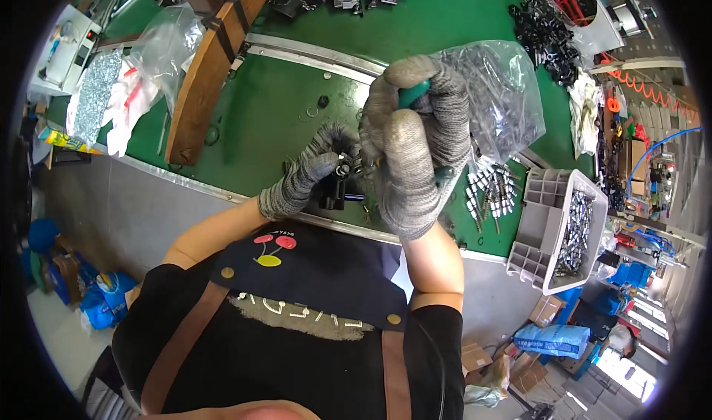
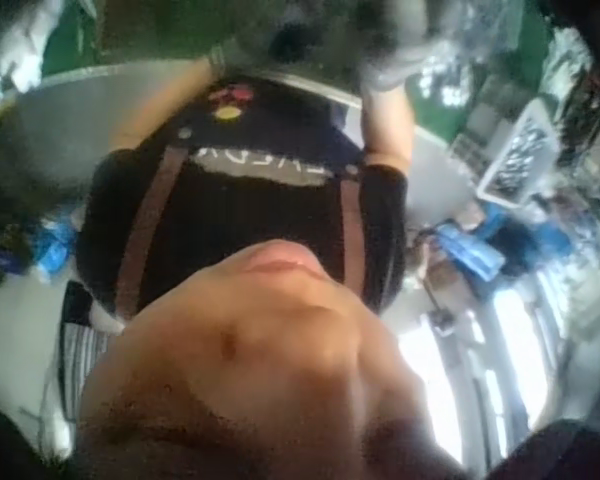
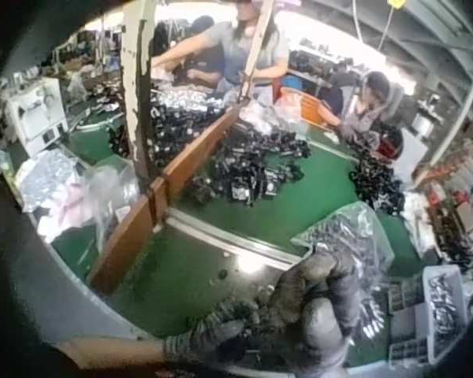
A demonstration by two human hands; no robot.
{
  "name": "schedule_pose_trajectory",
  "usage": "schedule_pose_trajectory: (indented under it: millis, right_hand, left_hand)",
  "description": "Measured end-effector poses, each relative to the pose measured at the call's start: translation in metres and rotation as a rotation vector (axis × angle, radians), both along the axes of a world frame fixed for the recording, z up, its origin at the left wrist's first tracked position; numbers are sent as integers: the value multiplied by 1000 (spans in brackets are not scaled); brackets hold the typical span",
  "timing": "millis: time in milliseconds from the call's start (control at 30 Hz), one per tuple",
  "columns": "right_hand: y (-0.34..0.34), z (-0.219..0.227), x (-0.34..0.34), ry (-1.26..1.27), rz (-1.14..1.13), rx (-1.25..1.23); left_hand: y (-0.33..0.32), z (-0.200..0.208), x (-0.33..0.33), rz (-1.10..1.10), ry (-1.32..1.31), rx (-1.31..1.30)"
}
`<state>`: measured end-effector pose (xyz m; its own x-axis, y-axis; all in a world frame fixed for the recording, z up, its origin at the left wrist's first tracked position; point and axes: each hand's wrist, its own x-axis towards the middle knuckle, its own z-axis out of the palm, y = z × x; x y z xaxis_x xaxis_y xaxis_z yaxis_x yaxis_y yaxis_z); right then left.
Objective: Assembling and trimming small black plastic components at a manual workstation.
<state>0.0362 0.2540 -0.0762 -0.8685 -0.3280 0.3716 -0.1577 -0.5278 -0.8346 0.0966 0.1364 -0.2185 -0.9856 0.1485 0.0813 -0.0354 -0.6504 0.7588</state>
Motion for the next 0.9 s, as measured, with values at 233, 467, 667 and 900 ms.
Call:
schedule_pose_trajectory:
  millis: [233,467,667,900]
  right_hand:
    - [8,8,10,140,84,207]
    - [0,5,23,187,-23,216]
    - [10,-1,18,236,95,226]
    - [-1,-11,25,73,105,73]
  left_hand:
    - [1,-2,8,125,196,-301]
    - [-4,-2,4,-90,59,-76]
    - [-8,-17,2,-82,112,-145]
    - [-9,-6,0,-31,26,-224]
